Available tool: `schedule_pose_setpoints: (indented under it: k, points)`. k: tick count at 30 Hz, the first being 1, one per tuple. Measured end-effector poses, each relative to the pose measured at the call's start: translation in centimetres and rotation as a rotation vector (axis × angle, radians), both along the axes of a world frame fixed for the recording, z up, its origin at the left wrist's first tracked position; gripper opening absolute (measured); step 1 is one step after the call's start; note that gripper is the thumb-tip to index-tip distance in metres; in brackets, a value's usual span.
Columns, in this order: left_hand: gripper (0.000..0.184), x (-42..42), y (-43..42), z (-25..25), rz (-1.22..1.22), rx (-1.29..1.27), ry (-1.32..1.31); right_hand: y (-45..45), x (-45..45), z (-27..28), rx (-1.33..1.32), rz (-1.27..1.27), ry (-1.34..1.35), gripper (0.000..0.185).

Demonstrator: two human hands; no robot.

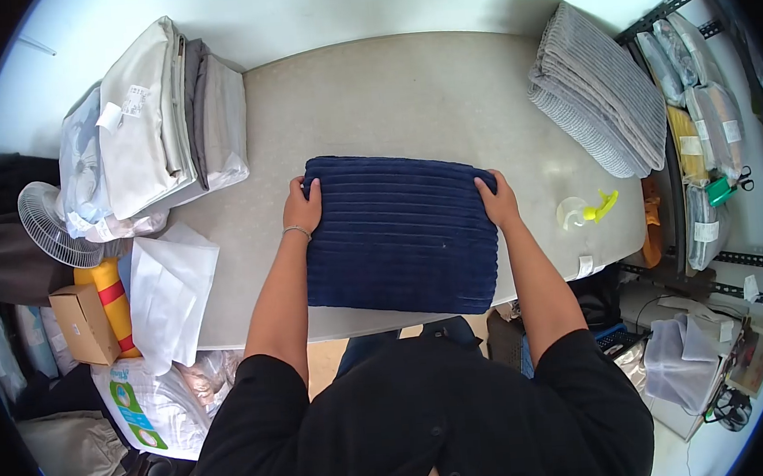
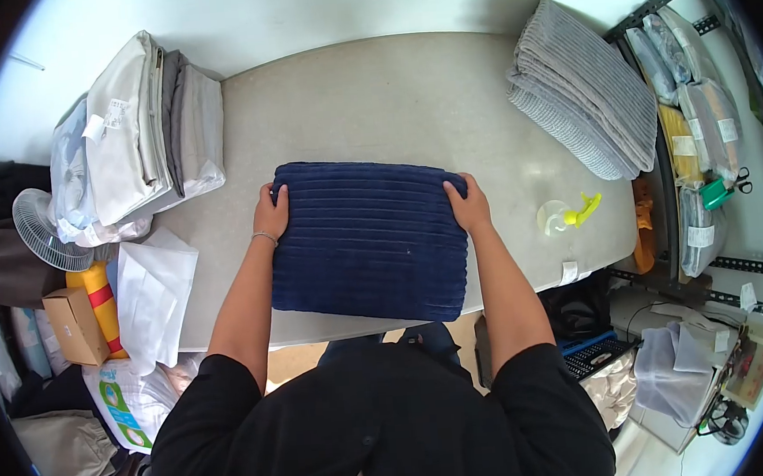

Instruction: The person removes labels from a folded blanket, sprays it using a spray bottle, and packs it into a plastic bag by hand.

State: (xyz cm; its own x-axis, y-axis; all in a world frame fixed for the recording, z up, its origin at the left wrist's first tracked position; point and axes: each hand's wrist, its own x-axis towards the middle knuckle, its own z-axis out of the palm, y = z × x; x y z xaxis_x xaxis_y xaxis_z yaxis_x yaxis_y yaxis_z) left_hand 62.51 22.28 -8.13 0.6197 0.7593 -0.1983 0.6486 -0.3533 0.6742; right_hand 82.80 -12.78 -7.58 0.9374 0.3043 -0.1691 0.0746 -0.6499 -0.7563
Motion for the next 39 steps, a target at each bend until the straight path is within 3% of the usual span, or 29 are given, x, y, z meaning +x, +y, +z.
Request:
schedule_pose_setpoints:
  k: [3,6,8,11,13,15,17,18,20,22,25,29,32,35,38,39]
  points:
    - [0.043,-0.1,0.7,0.1,-0.035,0.088,-0.215,1.7,-0.1,3.5,-0.005,0.017,-0.088,0.043]
    - [0.042,-0.8,0.5,0.0,0.056,-0.001,-0.203,2.1,0.6,2.6,-0.008,0.012,-0.097,0.047]
    - [0.051,-0.6,0.8,-1.4,0.052,0.007,-0.201,1.5,0.1,0.3,-0.073,0.004,-0.062,0.05]
    - [0.062,-1.2,2.2,-1.4,0.038,-0.181,-0.044,0.4,0.2,-0.9,-0.151,-0.148,0.013,0.063]
    - [0.071,-4.9,2.0,-1.2,0.013,-0.479,-0.218,-1.8,-2.8,0.1,0.213,-0.3,0.301,0.079]
    - [0.078,-9.1,0.1,-0.5,0.056,-0.673,-0.088,-4.4,-7.7,1.2,0.27,-0.354,0.54,0.086]
    - [0.082,-12.7,-0.6,-4.8,-0.125,-0.724,-0.166,-6.1,-11.2,0.2,0.467,-0.215,0.657,0.09]
    - [0.082,-12.7,-1.6,-4.1,-0.14,-0.729,-0.167,-6.3,-11.8,-1.1,0.469,-0.227,0.648,0.09]
    - [0.08,-12.5,-3.9,-2.0,0.017,-0.492,0.069,-5.2,-13.2,-2.0,0.192,-0.362,0.603,0.092]
    - [0.08,-12.8,-3.2,-4.8,0.01,-0.46,0.018,-4.4,-12.9,-1.4,0.131,-0.414,0.489,0.09]
    - [0.077,-14.0,-2.0,-8.0,-0.016,-0.749,-0.148,-4.9,-11.9,-2.0,0.218,-0.299,0.631,0.081]
    - [0.075,-16.5,-2.8,-7.6,-0.067,-0.678,-0.325,-3.9,-11.4,0.1,0.218,-0.182,0.454,0.074]
    - [0.074,-18.9,-3.3,-6.1,0.001,-0.645,-0.373,-2.9,-11.2,-0.1,0.065,-0.086,0.374,0.066]
    - [0.077,-19.9,-4.0,-5.1,0.001,-0.794,-0.32,-3.2,-11.6,0.6,-0.144,-0.176,0.096,0.057]
    - [0.079,-20.5,-3.6,-5.4,0.15,-0.808,-0.371,-6.7,-11.8,1.7,-0.073,-0.287,-0.034,0.046]
    - [0.081,-20.9,-3.4,-4.9,0.259,-0.807,-0.234,-8.5,-11.7,1.9,-0.076,-0.345,-0.068,0.042]
